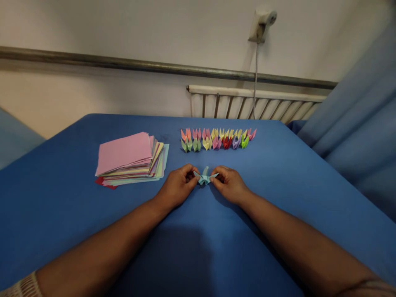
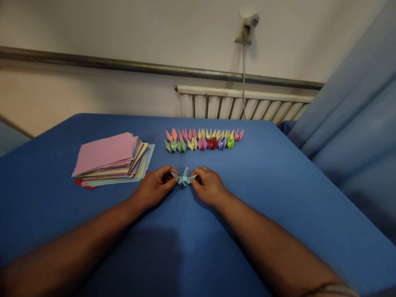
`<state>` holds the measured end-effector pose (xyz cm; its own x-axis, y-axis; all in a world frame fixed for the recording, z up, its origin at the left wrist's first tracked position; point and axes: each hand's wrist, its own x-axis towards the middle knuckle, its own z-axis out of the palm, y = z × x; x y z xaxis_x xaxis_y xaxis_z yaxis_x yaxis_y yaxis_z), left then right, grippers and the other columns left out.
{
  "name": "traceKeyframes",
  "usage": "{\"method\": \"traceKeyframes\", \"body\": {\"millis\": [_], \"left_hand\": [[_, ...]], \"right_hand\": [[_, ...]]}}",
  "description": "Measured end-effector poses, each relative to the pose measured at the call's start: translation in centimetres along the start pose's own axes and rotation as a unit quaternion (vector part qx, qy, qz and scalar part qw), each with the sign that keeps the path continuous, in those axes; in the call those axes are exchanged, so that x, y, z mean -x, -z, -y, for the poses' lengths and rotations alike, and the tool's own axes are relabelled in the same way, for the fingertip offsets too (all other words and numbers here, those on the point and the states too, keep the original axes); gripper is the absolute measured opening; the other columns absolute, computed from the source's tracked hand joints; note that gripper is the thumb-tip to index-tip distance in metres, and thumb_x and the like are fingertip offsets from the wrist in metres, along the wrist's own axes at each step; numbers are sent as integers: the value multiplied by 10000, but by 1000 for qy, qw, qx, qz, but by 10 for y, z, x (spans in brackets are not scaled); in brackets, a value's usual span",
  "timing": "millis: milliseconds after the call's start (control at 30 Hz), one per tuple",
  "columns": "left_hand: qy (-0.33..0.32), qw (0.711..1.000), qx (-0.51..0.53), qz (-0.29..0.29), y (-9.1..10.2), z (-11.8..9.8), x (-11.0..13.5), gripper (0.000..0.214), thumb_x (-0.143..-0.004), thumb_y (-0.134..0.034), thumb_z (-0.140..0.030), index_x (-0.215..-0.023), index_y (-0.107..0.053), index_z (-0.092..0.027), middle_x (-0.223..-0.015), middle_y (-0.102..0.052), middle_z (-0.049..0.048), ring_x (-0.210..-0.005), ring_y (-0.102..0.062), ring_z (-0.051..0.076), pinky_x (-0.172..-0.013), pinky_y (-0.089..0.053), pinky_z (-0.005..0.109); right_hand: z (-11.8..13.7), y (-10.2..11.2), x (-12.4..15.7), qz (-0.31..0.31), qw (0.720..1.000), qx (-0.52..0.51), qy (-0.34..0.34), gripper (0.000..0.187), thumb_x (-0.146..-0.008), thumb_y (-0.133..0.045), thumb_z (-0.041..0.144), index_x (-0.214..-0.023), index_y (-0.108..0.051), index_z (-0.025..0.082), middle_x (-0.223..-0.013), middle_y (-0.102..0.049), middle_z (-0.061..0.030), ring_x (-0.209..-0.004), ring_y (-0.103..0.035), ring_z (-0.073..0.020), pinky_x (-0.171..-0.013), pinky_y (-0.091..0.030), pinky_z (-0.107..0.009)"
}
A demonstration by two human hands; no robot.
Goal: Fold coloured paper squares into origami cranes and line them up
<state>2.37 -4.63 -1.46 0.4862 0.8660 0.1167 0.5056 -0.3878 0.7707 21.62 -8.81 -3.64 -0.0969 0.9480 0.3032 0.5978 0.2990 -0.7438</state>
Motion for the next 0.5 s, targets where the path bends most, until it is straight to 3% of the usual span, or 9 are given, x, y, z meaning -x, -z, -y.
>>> {"method": "traceKeyframes", "body": {"millis": [267, 500], "left_hand": [[33, 999, -20, 31, 4, -1, -2, 121, -798, -571, -305, -842, -615, -201, -650, -624, -34, -563, -559, 129, -548, -407, 232], [2, 996, -74, 49, 9, -2, -2, 98, -784, -556, -269, -810, -627, -208, -681, -645, -25, -588, -557, 138, -565, -384, 236]], "right_hand": [[-4, 2, -2, 18, 999, 44, -26, 79, -764, -583, 126, -728, -617, 188, -752, -572, 2, -668, -520, -122, -626, -389, -244], [-4, 3, -2, 43, 996, 64, -33, 99, -774, -577, 130, -718, -623, 198, -771, -571, -2, -726, -530, -135, -696, -404, -267]]}}
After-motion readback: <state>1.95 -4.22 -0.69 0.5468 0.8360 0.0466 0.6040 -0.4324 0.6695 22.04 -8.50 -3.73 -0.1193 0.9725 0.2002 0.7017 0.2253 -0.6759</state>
